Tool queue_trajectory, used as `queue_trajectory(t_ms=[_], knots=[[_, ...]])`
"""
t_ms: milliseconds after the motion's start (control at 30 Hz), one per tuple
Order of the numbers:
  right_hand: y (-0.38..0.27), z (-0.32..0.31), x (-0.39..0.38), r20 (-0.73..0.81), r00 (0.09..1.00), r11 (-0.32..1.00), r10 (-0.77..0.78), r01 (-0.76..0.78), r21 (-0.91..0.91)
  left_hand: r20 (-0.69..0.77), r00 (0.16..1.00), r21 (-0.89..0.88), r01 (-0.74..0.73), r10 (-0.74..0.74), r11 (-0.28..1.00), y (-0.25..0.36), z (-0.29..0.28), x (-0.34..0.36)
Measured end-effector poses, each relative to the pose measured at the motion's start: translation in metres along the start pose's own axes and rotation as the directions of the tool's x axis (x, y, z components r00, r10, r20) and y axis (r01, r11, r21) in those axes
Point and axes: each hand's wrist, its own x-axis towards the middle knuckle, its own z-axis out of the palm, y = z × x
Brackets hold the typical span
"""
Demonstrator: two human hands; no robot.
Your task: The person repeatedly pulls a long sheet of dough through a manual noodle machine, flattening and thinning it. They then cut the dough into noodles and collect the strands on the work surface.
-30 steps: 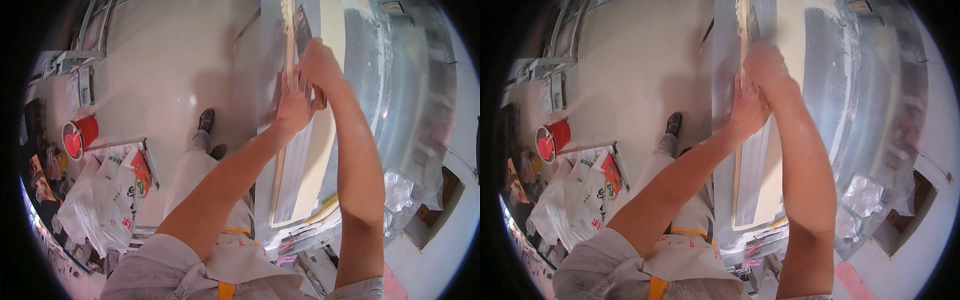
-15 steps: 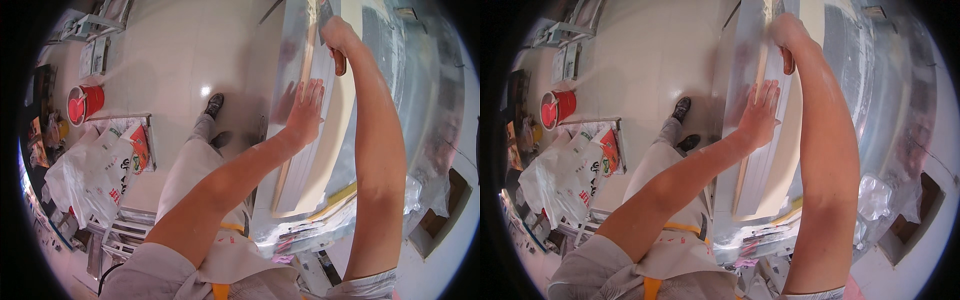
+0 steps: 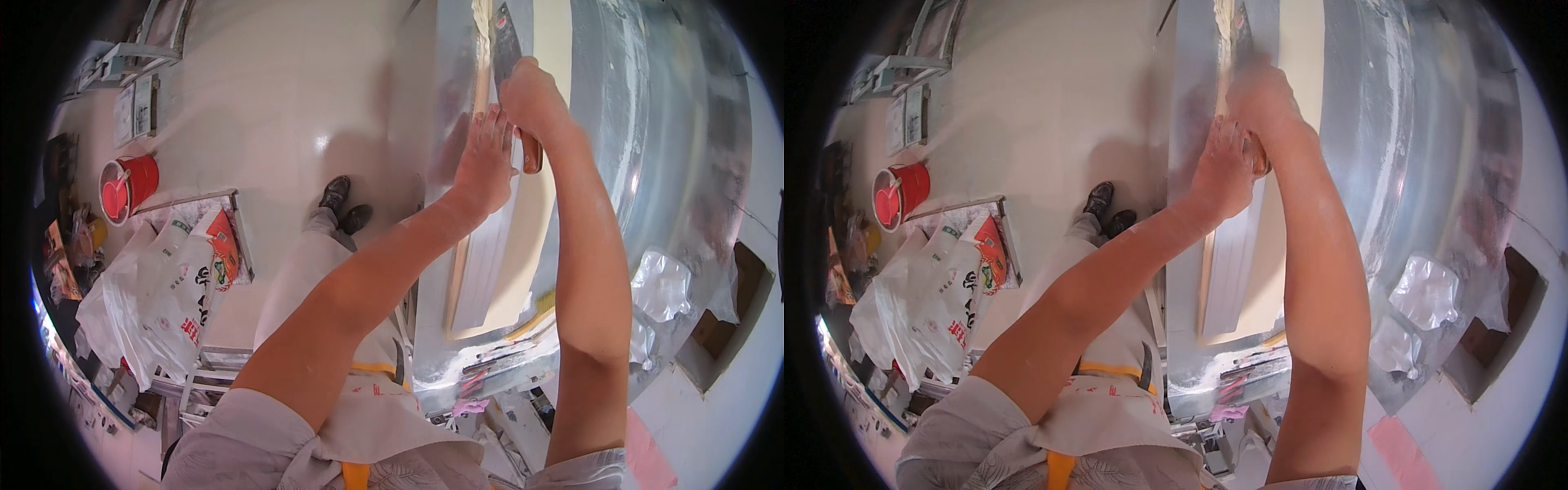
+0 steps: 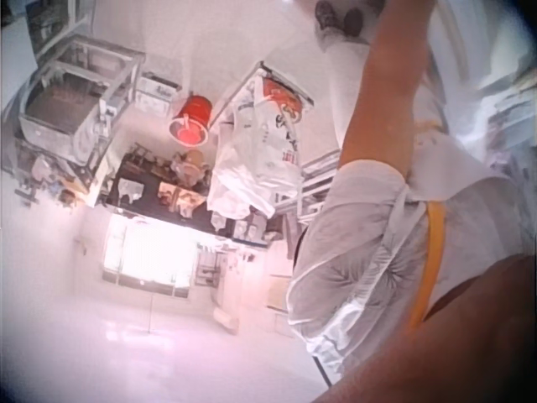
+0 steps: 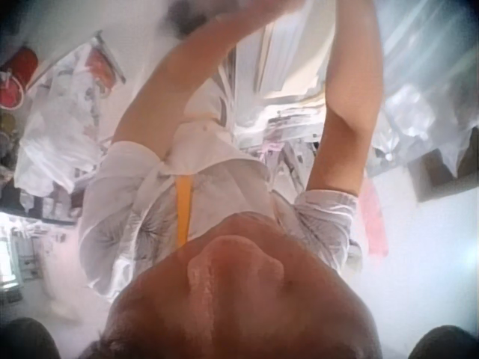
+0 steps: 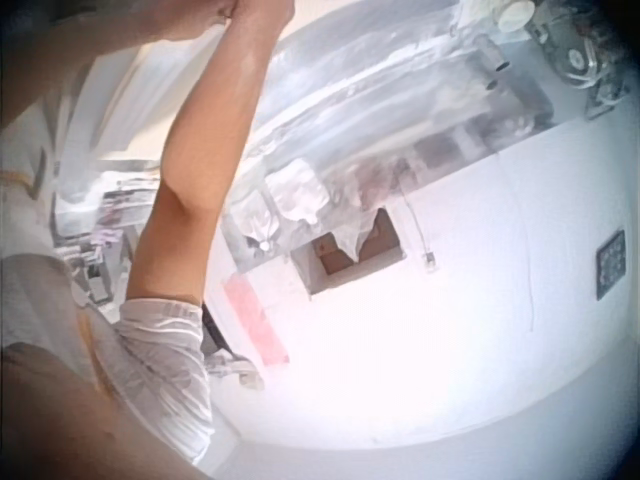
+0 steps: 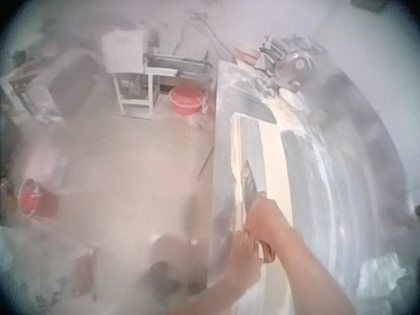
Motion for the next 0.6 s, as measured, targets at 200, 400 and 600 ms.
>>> queue_trajectory(t_ms=[200,400,600], knots=[[-0.015,-0.009,-0.043,0.135,0.980,0.985,0.144,-0.155,0.070,0.038,0.999,0.029,-0.016,0.015,0.999,-0.004,0.008,0.003],[-0.011,-0.005,-0.063,0.110,0.986,0.990,0.127,-0.132,0.042,-0.122,0.993,-0.129,-0.015,-0.001,0.991,-0.001,0.017,-0.003],[-0.014,-0.007,-0.058,0.136,0.987,0.996,0.088,-0.090,0.010,0.031,0.999,0.004,0.019,-0.019,1.000,0.007,0.015,-0.030]])
